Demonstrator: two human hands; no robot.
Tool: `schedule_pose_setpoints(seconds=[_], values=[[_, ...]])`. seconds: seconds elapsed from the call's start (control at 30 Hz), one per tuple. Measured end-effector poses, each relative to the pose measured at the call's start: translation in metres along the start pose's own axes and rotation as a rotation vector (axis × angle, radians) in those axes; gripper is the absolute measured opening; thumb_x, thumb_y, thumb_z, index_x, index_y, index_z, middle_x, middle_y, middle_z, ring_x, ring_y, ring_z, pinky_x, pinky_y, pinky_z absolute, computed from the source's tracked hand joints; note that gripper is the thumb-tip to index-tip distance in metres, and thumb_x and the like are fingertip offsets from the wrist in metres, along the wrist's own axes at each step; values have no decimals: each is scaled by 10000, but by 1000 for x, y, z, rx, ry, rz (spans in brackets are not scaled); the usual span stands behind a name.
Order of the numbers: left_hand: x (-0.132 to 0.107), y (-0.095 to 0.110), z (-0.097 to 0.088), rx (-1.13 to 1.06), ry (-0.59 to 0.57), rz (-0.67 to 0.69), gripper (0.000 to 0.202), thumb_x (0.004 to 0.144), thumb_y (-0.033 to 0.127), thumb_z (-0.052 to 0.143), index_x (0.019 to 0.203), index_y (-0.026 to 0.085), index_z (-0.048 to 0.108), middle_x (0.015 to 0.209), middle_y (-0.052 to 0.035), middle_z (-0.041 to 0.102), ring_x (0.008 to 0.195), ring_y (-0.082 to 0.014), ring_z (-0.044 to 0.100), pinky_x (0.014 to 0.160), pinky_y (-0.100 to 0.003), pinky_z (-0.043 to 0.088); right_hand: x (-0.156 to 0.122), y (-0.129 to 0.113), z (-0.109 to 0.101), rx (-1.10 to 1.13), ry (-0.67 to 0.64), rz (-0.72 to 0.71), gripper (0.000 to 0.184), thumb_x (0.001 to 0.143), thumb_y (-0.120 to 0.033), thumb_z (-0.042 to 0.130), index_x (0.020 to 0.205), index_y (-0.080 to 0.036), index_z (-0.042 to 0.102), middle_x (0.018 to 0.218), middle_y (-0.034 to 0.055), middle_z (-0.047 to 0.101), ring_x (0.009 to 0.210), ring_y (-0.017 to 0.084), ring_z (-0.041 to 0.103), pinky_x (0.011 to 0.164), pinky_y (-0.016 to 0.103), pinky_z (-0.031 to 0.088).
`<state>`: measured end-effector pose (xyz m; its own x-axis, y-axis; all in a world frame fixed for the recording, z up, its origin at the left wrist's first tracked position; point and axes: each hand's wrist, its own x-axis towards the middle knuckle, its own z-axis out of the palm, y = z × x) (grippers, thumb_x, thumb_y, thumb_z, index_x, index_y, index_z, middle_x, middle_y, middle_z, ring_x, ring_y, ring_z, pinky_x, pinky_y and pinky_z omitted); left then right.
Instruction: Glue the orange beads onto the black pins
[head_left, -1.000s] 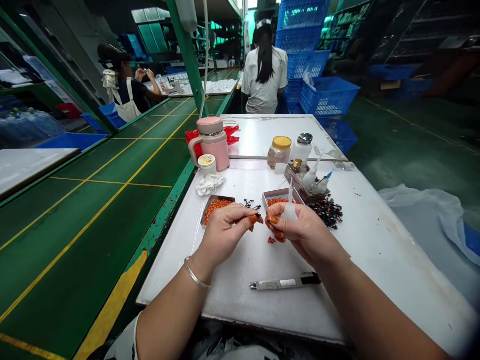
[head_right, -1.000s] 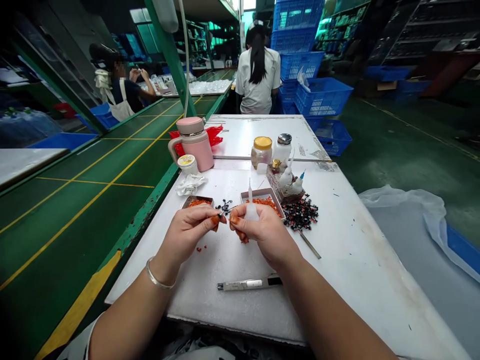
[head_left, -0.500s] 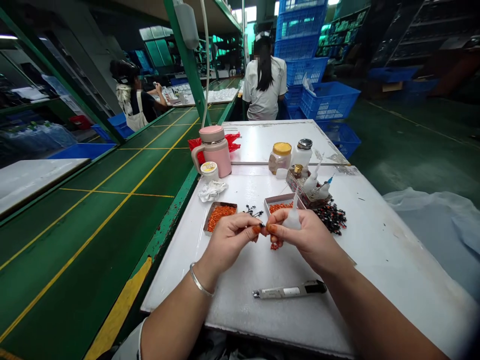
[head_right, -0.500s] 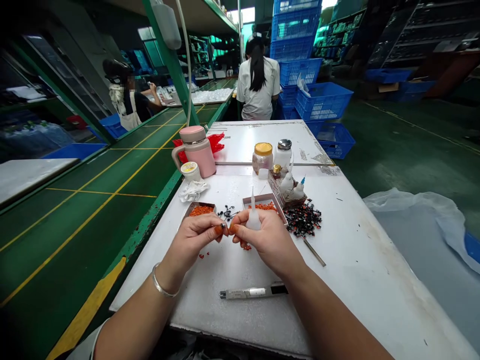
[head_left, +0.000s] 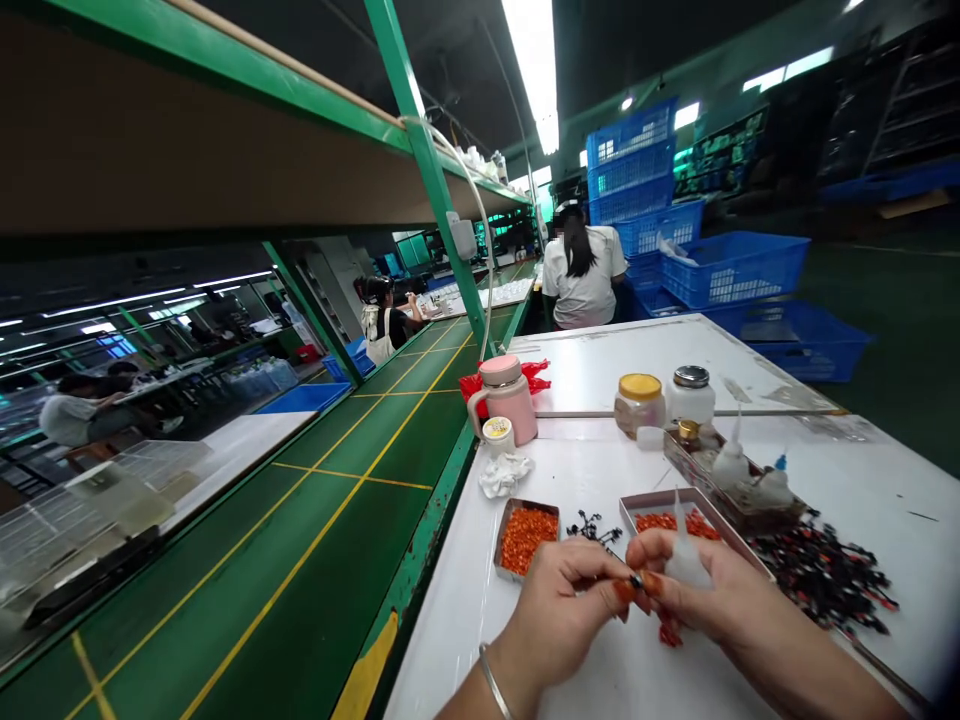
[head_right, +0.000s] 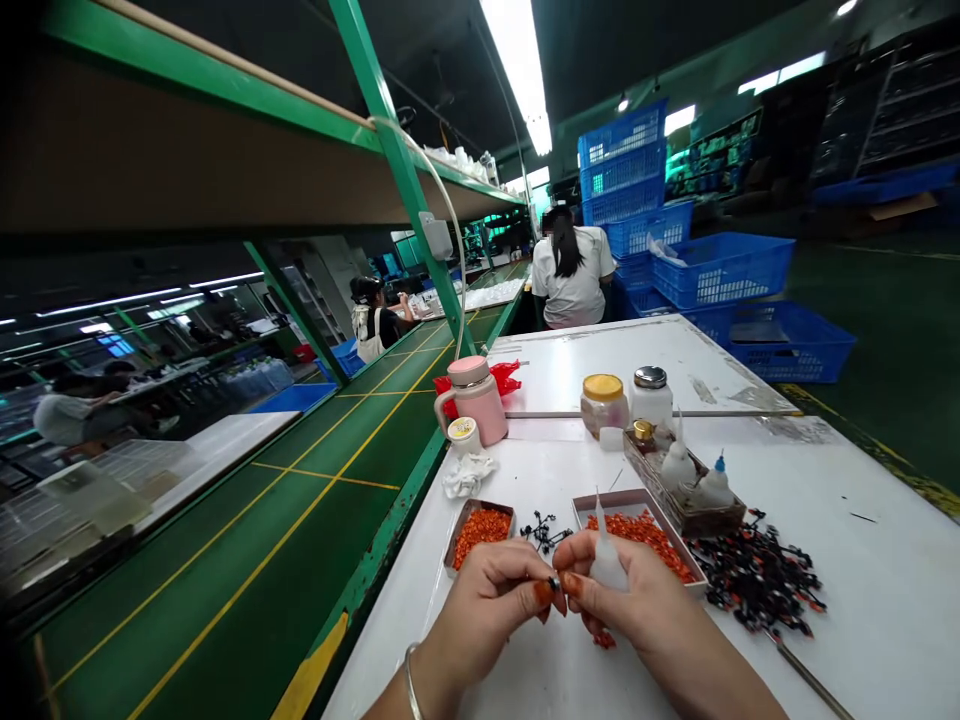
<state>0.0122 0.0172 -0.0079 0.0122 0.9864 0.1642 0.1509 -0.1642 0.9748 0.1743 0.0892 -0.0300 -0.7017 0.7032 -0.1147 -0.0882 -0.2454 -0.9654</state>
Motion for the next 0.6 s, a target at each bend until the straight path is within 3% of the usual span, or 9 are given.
schedule_pose_setpoints(seconds=[0.33, 0.5, 0.6], values=[[-2, 7, -2, -8, 62, 7, 398, 805, 503, 711, 727, 122, 796, 630, -65, 589, 634, -143, 519, 616, -264, 372, 6, 7, -6, 65, -12, -24, 470, 689, -594, 765, 787, -167, 593, 691, 42, 659, 535, 112, 531, 493, 242, 401], [-2, 11, -4, 8, 80, -4, 338, 827, 435, 705, 704, 130, 784, 623, -54, 578, 641, -144, 527, 619, -260, 379, 1, -4, -9, -76, 66, -51, 440, 678, -560, 784, 771, -149, 657, 683, 45, 649, 602, 131, 553, 570, 258, 438], [-2, 9, -6, 22, 79, 23, 335, 841, 423, 692, 701, 129, 769, 618, -45, 575, 626, -137, 522, 616, -258, 386, -4, -10, -7, -47, 119, -70, 414, 678, -508, 807, 854, -158, 672, 685, 26, 653, 619, 127, 556, 596, 251, 449]])
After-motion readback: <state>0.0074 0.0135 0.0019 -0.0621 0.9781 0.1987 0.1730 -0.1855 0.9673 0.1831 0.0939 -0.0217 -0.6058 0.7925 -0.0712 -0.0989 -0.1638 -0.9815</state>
